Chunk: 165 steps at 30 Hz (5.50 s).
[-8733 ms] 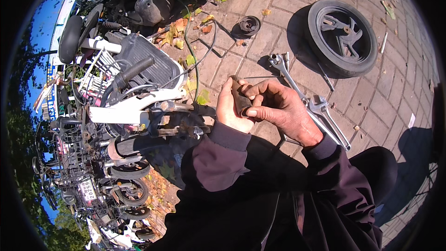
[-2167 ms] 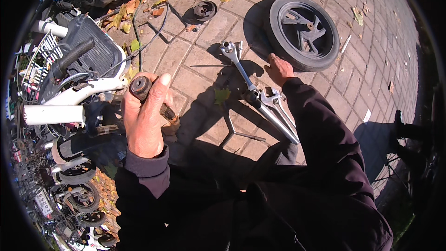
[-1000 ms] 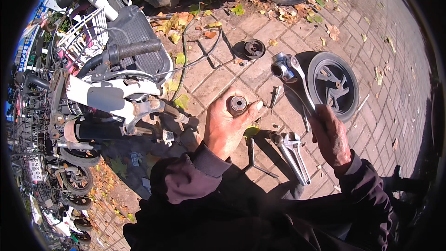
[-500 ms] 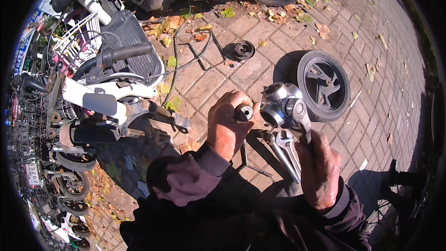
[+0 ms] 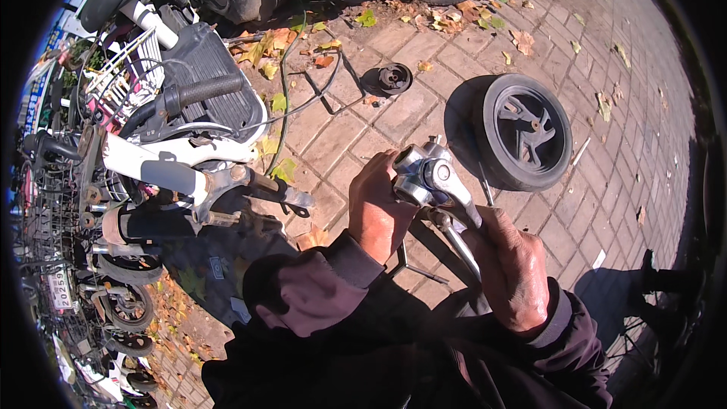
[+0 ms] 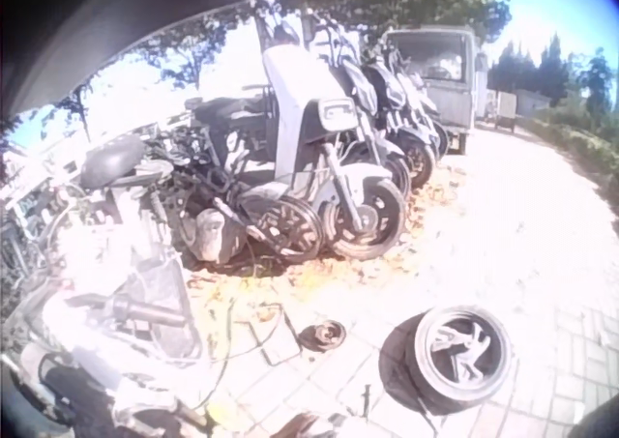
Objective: The person holds a short metal tube and uses a socket wrench and a thin metal rod to manipulate the interior. They repeatedly insert the rod into the tube, rotate the socket, and adjust the tube's orientation while working on a paved outdoor area with scattered scooter parts.
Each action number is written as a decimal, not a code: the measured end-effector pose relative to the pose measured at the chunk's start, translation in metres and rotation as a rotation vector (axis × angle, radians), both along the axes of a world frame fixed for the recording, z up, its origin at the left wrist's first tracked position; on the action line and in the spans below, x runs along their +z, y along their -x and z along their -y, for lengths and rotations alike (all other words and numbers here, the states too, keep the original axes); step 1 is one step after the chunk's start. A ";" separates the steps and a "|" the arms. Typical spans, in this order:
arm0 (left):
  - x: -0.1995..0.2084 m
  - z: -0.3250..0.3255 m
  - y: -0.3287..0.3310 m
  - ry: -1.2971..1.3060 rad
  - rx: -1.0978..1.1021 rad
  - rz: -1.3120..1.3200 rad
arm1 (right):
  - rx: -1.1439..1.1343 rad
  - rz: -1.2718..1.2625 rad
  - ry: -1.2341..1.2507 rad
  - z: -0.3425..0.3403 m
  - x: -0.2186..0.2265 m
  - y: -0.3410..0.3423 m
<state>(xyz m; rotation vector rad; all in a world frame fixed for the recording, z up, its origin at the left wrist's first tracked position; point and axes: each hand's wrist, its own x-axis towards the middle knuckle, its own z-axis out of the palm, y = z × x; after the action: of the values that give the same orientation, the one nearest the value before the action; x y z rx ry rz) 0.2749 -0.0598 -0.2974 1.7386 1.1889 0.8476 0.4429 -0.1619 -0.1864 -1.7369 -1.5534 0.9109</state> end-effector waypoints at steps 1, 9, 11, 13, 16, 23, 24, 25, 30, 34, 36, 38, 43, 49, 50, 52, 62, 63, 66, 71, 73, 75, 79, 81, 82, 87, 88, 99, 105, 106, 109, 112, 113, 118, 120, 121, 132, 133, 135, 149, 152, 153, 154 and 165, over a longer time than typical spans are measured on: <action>0.000 -0.001 0.000 -0.081 -0.012 -0.021 | -0.014 -0.033 -0.083 0.002 0.000 0.000; 0.015 0.005 -0.004 0.036 0.113 0.256 | -0.143 -0.339 0.108 0.007 -0.019 -0.009; 0.021 0.006 0.000 -0.082 0.076 0.262 | -0.216 -0.479 0.171 0.007 -0.021 -0.014; 0.024 0.004 0.002 -0.164 0.024 0.272 | -0.275 -0.490 0.208 0.006 -0.023 -0.019; 0.028 0.005 0.004 -0.223 -0.007 0.264 | -0.278 -0.558 0.266 0.004 -0.025 -0.024; 0.034 0.006 0.002 -0.326 -0.061 0.244 | -0.224 -0.614 0.349 0.003 -0.027 -0.025; 0.034 0.006 0.002 -0.307 -0.061 0.254 | -0.225 -0.617 0.356 0.002 -0.026 -0.026; 0.034 0.007 0.002 -0.281 -0.061 0.260 | -0.239 -0.598 0.380 0.002 -0.025 -0.026; 0.034 0.009 0.003 -0.205 -0.040 0.254 | -0.232 -0.596 0.355 0.004 -0.019 -0.028; 0.035 0.011 0.005 -0.189 -0.009 0.237 | -0.234 -0.564 0.363 0.003 -0.020 -0.029; 0.033 0.012 0.005 -0.177 0.009 0.264 | -0.221 -0.551 0.379 0.001 -0.026 -0.033; 0.028 0.014 0.004 0.017 0.040 0.206 | -0.179 -0.505 0.391 -0.002 -0.038 -0.039; 0.015 0.028 0.000 0.099 -0.015 0.056 | -0.116 -0.488 0.396 -0.011 -0.092 -0.066; 0.013 0.033 0.008 0.005 -0.073 0.015 | -0.163 -0.313 0.497 -0.021 -0.156 -0.069; 0.013 0.033 0.009 -0.058 -0.068 0.043 | -0.153 -0.333 0.483 -0.020 -0.158 -0.069; 0.013 0.031 0.009 -0.205 -0.088 0.075 | -0.172 -0.377 0.545 -0.022 -0.156 -0.068; 0.014 0.029 0.010 -0.033 -0.060 0.030 | 0.043 -0.352 0.370 -0.024 -0.136 -0.062; 0.014 0.030 0.009 0.013 -0.044 0.028 | 0.012 -0.308 0.336 -0.024 -0.134 -0.063; 0.015 0.031 0.008 -0.135 -0.157 0.092 | -0.042 -0.470 0.409 -0.022 -0.129 -0.063; 0.016 0.034 0.008 -0.138 -0.199 0.115 | -0.055 -0.552 0.445 -0.019 -0.123 -0.065; 0.016 0.034 0.007 -0.170 -0.204 0.134 | -0.070 -0.657 0.416 -0.019 -0.123 -0.064; 0.018 0.036 0.007 -0.149 -0.220 0.141 | -0.049 -0.591 0.403 -0.018 -0.123 -0.063; 0.023 0.040 0.007 -0.128 -0.218 0.138 | -0.019 -0.343 0.404 -0.015 -0.120 -0.061; 0.026 0.043 0.008 -0.114 -0.185 0.188 | -0.005 -0.317 0.386 -0.015 -0.116 -0.060; 0.025 0.043 0.008 -0.099 -0.162 0.206 | 0.013 -0.301 0.382 -0.015 -0.114 -0.060; 0.014 0.036 0.007 0.395 -0.003 -0.059 | 0.017 -0.319 0.383 -0.017 -0.108 -0.057; 0.014 0.040 0.009 0.322 -0.047 -0.006 | 0.019 -0.287 0.372 -0.017 -0.107 -0.057; 0.018 0.045 0.006 -0.090 -0.209 0.053 | 0.039 -0.276 0.356 -0.014 -0.133 -0.066; 0.025 0.048 0.008 -0.136 -0.253 0.104 | 0.097 -0.052 0.432 -0.013 -0.189 -0.082; 0.026 0.048 0.010 -0.056 -0.242 0.131 | 0.103 -0.045 0.459 -0.012 -0.203 -0.085; 0.028 0.041 0.018 0.308 -0.072 0.221 | 0.108 -0.034 0.480 -0.012 -0.248 -0.099; 0.033 0.026 0.029 0.371 0.044 0.522 | 0.045 0.020 0.490 -0.003 -0.291 -0.121; 0.037 0.020 0.033 0.359 0.062 0.602 | 0.028 0.111 0.492 0.001 -0.303 -0.129; 0.063 -0.011 0.062 0.403 -0.051 0.800 | -0.040 0.222 0.468 0.023 -0.346 -0.172; 0.074 -0.028 0.072 0.564 -0.136 1.027 | -0.024 0.255 0.447 0.028 -0.357 -0.184; 0.079 -0.033 0.075 0.639 -0.154 1.163 | -0.022 0.308 0.452 0.030 -0.363 -0.188; 0.121 -0.069 0.074 1.059 0.060 1.527 | 0.086 0.617 0.184 0.019 -0.379 -0.180; 0.123 -0.072 0.073 1.059 0.073 1.589 | 0.072 0.676 0.109 0.011 -0.375 -0.176; 0.125 -0.078 0.071 1.015 0.071 1.643 | 0.108 0.615 -0.114 -0.006 -0.362 -0.165; 0.138 -0.090 0.110 1.069 0.316 1.705 | 0.323 0.413 -0.031 -0.092 -0.347 -0.084; 0.139 -0.090 0.115 1.103 0.388 1.736 | 0.325 0.394 0.043 -0.083 -0.362 -0.084; 0.139 -0.091 0.116 1.121 0.401 1.752 | 0.326 0.395 0.080 -0.081 -0.366 -0.087; 0.138 -0.091 0.116 1.106 0.409 1.747 | 0.301 0.385 0.102 -0.080 -0.369 -0.091; 0.131 -0.093 0.115 1.025 0.430 1.772 | 0.187 0.344 0.076 -0.093 -0.379 -0.091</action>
<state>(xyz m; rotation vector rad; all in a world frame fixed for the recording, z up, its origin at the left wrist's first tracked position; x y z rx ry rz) 0.1599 0.0335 -0.1668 -0.3519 0.4208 1.1871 0.5335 -0.0685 -0.5656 -1.9018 -1.9519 0.7968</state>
